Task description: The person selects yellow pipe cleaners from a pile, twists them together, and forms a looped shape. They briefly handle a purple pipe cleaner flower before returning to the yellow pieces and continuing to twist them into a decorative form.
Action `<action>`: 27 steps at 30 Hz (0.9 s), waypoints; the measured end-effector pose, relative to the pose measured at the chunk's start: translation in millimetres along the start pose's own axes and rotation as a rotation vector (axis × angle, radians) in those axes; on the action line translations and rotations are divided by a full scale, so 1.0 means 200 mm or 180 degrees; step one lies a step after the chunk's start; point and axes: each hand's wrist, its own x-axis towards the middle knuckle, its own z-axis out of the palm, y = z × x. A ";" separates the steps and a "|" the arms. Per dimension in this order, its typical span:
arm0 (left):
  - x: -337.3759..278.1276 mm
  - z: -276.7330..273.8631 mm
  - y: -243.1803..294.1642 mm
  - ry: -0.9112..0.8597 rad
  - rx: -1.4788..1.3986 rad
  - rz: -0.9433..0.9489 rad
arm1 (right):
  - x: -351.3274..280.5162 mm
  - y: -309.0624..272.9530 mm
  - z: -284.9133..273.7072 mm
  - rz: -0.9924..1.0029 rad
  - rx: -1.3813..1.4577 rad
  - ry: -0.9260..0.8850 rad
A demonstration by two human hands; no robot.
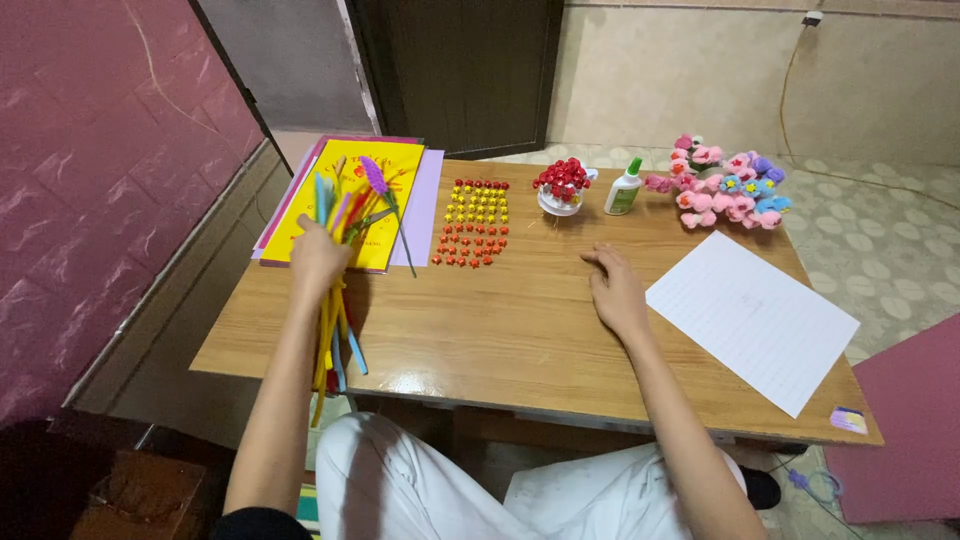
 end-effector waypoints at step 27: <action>-0.88 -0.25 0.79 -0.2376 -0.2110 0.2198 | -0.16 -0.36 0.03 0.1122 0.3867 0.0179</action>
